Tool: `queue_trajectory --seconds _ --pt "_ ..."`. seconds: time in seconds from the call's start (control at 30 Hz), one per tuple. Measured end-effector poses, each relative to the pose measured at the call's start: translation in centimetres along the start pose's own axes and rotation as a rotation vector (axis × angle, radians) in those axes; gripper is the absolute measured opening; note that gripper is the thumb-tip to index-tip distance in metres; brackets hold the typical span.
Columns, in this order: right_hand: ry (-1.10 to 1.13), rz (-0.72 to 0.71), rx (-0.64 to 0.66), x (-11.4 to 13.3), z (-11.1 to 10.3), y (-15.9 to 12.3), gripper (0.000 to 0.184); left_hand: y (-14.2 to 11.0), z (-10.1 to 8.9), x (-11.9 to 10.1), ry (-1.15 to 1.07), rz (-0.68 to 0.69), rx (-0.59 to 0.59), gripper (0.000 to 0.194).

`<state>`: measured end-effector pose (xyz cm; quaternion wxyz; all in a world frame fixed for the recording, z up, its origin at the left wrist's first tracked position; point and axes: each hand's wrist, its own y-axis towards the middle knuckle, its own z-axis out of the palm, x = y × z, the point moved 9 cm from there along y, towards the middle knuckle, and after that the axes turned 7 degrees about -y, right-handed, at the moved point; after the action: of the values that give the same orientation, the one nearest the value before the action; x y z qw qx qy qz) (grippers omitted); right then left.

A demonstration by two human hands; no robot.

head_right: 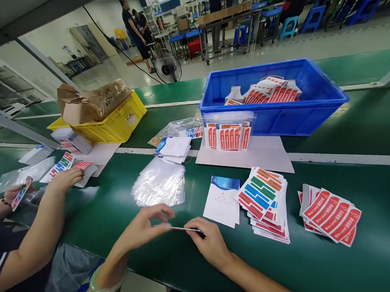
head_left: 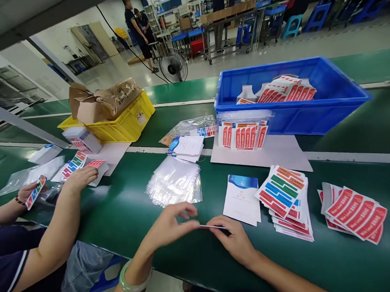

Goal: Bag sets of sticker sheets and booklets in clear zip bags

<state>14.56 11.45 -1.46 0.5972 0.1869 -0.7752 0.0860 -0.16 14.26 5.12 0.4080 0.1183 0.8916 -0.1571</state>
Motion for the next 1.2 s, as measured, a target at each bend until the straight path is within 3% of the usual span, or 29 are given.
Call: queue_trajectory --seconds 0.07,0.13,0.33,0.53,0.7,0.77,0.87,1.0,1.1,1.2 --pt "0.016 -0.029 0.008 -0.1 -0.4 -0.4 0.017 1.3 -2.5 1.7 0.181 -0.054 -0.209 0.023" --pt "0.025 -0.055 0.042 -0.1 -0.3 -0.8 0.018 2.9 -3.4 3.3 0.361 -0.100 -0.325 0.021" --pt "0.006 -0.035 0.098 -0.2 0.7 -1.0 0.025 6.0 -1.7 6.3 0.536 -0.238 -0.318 0.020" --pt "0.026 0.087 0.087 -1.0 0.3 -1.5 0.025 4.7 -3.2 6.7 0.523 -0.261 -0.352 0.017" --pt "0.183 0.220 0.088 -2.7 0.4 -2.3 0.067 2.3 -4.5 6.9 0.495 -0.282 -0.481 0.022" --pt "0.076 0.166 0.070 -2.2 0.0 -2.0 0.058 1.3 -4.6 6.4 0.499 -0.274 -0.530 0.021" --pt "-0.059 0.080 0.090 -1.0 0.0 -1.3 0.035 -0.1 -3.9 5.0 0.493 -0.237 -0.555 0.014" --pt "-0.111 0.089 0.114 -0.5 0.5 -0.8 0.032 -1.6 -1.2 3.0 0.451 -0.148 -0.514 0.023" --pt "-0.128 0.113 0.121 -0.6 0.8 -0.9 0.031 -2.5 1.4 2.3 0.289 -0.114 -0.398 0.024" --pt "-0.127 0.129 0.123 -0.6 0.8 -0.9 0.029 -3.1 4.4 2.4 0.016 -0.165 -0.202 0.022"
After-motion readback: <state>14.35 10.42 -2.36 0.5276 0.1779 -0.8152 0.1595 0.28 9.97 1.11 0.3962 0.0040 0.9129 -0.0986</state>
